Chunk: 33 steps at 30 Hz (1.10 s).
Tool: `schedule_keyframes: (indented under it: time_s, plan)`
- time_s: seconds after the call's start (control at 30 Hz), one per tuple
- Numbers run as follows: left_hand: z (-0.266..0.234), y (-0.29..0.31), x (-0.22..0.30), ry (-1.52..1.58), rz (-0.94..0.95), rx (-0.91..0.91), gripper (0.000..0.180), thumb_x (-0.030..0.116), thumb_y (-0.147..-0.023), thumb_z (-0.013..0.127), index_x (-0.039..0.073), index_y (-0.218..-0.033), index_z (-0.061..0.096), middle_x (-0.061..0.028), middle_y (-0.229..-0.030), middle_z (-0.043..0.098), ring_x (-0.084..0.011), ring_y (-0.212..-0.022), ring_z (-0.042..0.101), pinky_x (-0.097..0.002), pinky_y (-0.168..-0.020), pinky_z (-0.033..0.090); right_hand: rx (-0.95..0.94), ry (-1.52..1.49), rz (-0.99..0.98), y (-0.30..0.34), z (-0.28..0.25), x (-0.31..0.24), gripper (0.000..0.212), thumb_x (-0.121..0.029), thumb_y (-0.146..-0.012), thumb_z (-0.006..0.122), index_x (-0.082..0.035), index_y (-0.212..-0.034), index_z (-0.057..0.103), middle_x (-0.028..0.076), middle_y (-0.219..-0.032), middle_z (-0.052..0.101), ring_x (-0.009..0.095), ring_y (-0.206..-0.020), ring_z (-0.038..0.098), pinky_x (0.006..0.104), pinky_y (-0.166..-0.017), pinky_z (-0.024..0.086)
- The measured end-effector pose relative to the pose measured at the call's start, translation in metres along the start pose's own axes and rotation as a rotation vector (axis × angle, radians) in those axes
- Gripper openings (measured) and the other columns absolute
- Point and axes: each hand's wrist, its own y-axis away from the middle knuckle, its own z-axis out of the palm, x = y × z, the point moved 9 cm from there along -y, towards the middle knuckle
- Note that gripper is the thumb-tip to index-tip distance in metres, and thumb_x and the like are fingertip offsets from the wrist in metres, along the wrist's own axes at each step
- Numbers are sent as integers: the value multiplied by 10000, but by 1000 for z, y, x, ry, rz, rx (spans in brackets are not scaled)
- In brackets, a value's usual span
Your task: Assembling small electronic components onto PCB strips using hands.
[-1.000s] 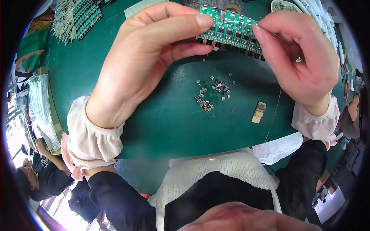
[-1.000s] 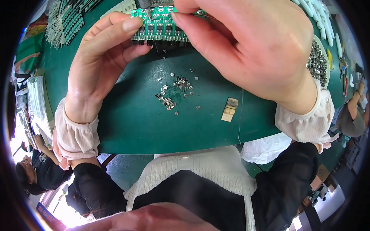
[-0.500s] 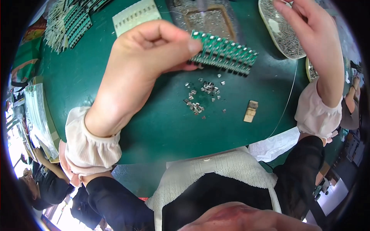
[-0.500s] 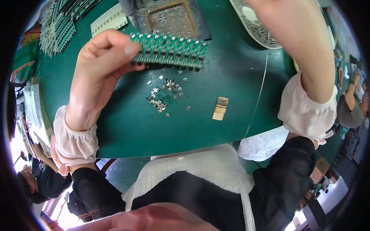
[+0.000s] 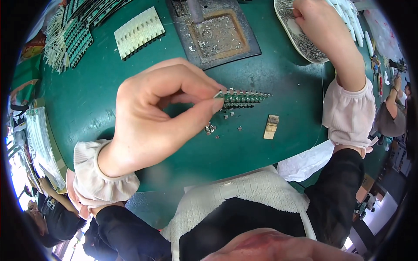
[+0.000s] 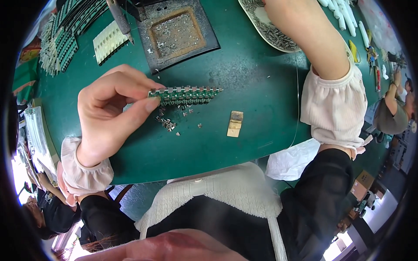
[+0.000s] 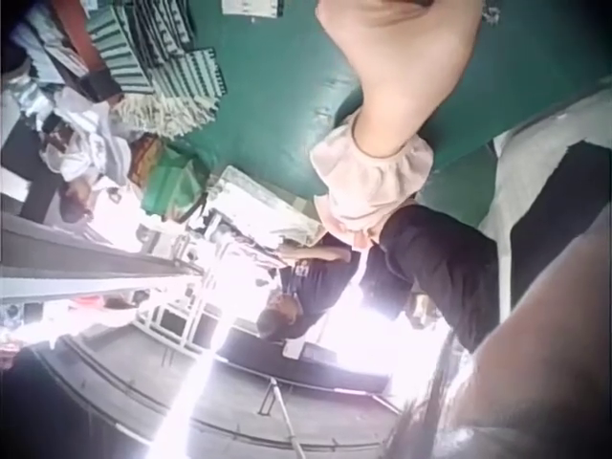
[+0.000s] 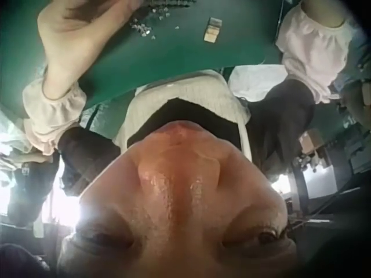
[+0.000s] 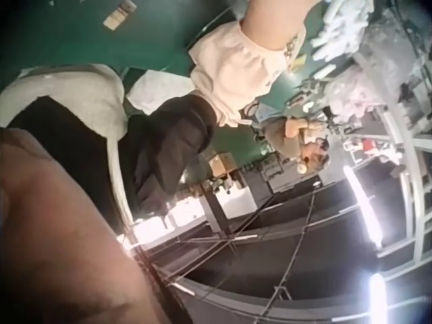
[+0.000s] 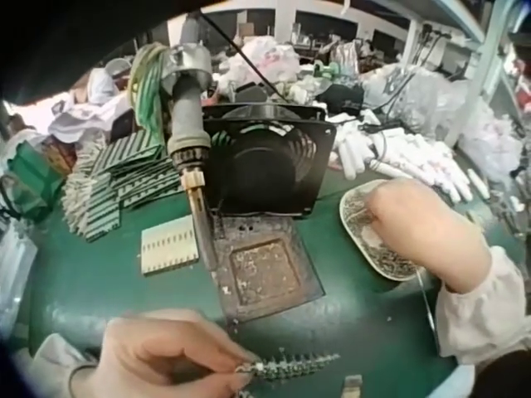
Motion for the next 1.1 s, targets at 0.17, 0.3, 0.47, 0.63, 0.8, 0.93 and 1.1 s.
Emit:
schedule_keyframes:
  time_s: [0.17,0.3,0.47,0.63,0.8,0.93,1.1]
  plan:
    - [3,3,27,-392,344,-92,210,-147,-768,728,-32,-942,708,-163,-1018,691,-201,-867,669,-275,-745,526,104,-43,-35,-7,-16,-13,151,-111,-732,662,26,-792,685,245,-775,659,426,-793,659,487,-724,528]
    - [1,1,43,-692,407,-93,255,-134,-749,748,-27,-979,723,-166,-1007,692,-216,-841,666,-297,-717,533,-29,-533,72,-5,-44,-31,123,-69,-788,726,29,-859,705,135,-715,670,239,-694,664,349,-639,514]
    - [8,4,51,-746,687,-47,299,-92,-725,779,-25,-1009,714,-172,-1008,695,-270,-825,676,-321,-677,542,-414,-1173,190,10,-26,-58,139,-33,-799,749,19,-919,702,73,-734,677,143,-699,650,288,-634,506]
    - [11,16,51,-851,810,-47,332,-45,-697,770,-38,-1023,711,-179,-1007,699,-291,-842,685,-353,-681,566,-305,-1234,-314,10,-34,-89,110,11,-848,716,-25,-915,636,-15,-899,599,15,-811,536,161,-573,358]
    - [15,19,48,-867,812,-109,357,26,-679,729,-73,-1021,704,-198,-1019,695,-309,-857,687,-354,-707,581,-214,-876,-115,3,-41,-71,97,9,-859,696,-19,-922,628,-28,-862,604,30,-804,565,177,-616,418]
    - [20,21,48,-872,816,-135,356,37,-688,716,-76,-1026,702,-202,-1023,691,-313,-860,686,-356,-711,584,-80,-417,72,-2,-53,-31,113,-26,-802,713,7,-897,664,88,-782,657,192,-753,648,300,-654,500]
    - [25,24,46,-903,835,-142,357,40,-705,708,-86,-1039,695,-218,-1038,684,-322,-871,693,-365,-720,595,135,-301,45,-10,-47,-4,105,-52,-756,697,20,-825,664,179,-768,687,344,-775,696,404,-708,544]
